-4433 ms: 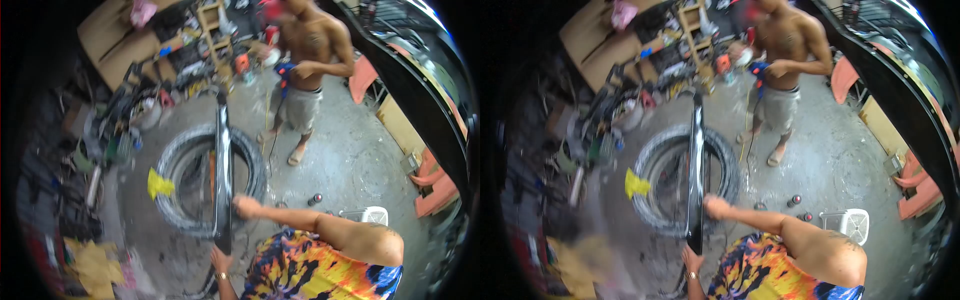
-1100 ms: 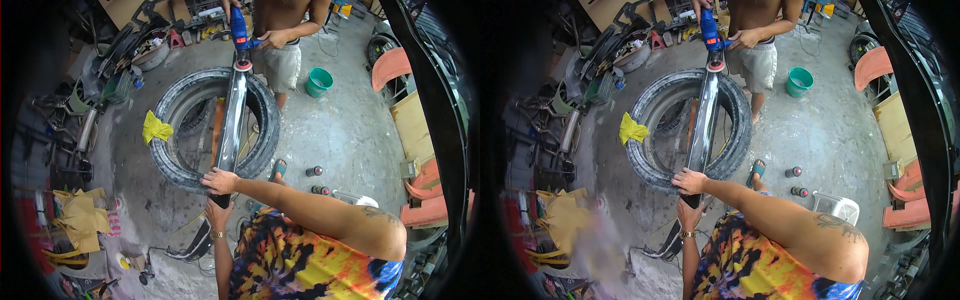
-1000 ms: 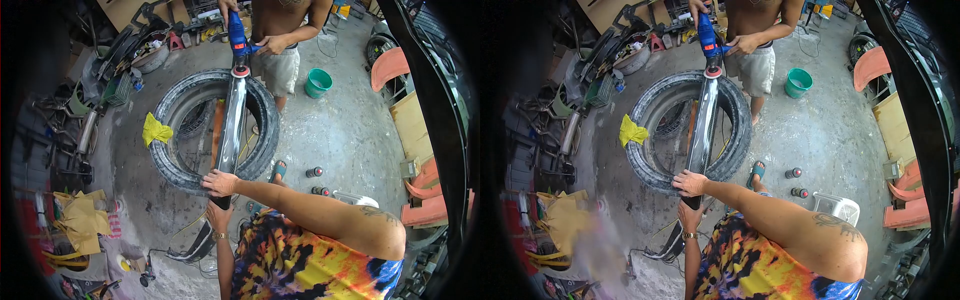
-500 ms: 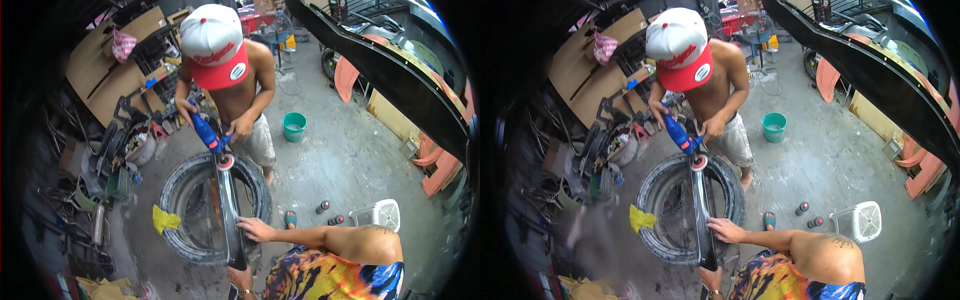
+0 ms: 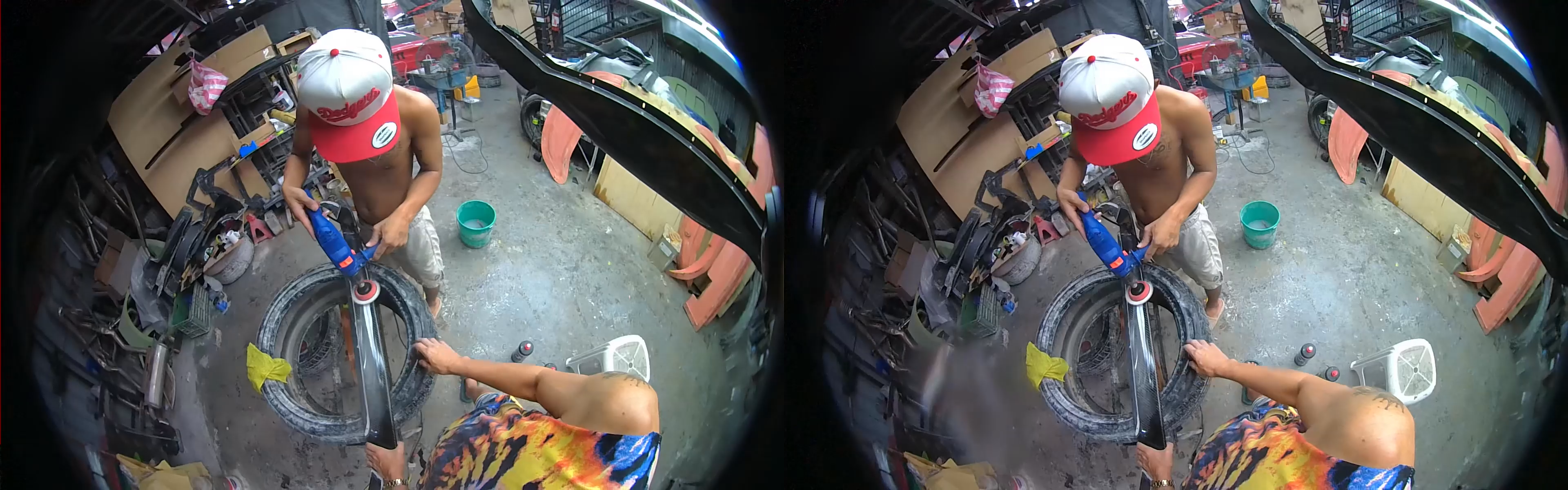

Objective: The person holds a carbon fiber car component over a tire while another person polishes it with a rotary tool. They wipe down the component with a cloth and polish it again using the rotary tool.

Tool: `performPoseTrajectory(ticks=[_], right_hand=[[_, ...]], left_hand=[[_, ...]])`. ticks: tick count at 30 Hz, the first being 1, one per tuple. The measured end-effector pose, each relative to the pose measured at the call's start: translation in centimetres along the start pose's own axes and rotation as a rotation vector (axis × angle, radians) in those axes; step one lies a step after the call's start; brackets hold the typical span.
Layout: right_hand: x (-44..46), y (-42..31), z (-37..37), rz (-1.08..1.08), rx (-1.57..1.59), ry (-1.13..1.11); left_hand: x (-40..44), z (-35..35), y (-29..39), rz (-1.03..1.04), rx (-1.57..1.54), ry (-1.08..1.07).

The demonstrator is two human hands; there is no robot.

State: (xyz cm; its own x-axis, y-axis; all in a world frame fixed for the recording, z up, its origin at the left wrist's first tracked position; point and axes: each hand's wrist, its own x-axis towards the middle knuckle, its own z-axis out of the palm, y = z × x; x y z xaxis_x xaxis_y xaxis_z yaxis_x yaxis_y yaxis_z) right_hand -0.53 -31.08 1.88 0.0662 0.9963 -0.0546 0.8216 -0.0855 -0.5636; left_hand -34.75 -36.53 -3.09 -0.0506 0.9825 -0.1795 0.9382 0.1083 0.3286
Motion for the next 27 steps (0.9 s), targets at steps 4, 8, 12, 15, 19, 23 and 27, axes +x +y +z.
performPoseTrajectory(ticks=[4,8,12,15,19,23,27], right_hand=[[2.2,2.1,2.0,0.013,-0.259,-0.024],[3.7,2.3,2.9,0.071,-0.324,-0.145],[4.8,1.8,2.4,0.081,-0.455,-0.284],[5.7,2.4,3.1,0.113,-0.529,-0.342],[5.2,1.5,1.6,0.132,-0.471,-0.361],[5.3,1.5,1.0,0.137,-0.439,-0.39],[5.3,2.3,1.0,0.121,-0.404,-0.395]], left_hand=[[0.1,0.4,-0.6,0.013,-0.014,0.013],[0.1,-0.1,-0.2,0.006,-0.019,-0.015],[-0.1,-0.8,0.4,-0.015,-0.015,-0.041],[-0.1,-0.9,0.4,-0.021,-0.031,-0.044],[-0.2,-1.1,0.8,-0.045,-0.036,-0.071],[-0.2,-0.7,0.7,-0.03,-0.032,-0.038],[-0.2,-0.5,0.7,-0.034,0.001,-0.015]])
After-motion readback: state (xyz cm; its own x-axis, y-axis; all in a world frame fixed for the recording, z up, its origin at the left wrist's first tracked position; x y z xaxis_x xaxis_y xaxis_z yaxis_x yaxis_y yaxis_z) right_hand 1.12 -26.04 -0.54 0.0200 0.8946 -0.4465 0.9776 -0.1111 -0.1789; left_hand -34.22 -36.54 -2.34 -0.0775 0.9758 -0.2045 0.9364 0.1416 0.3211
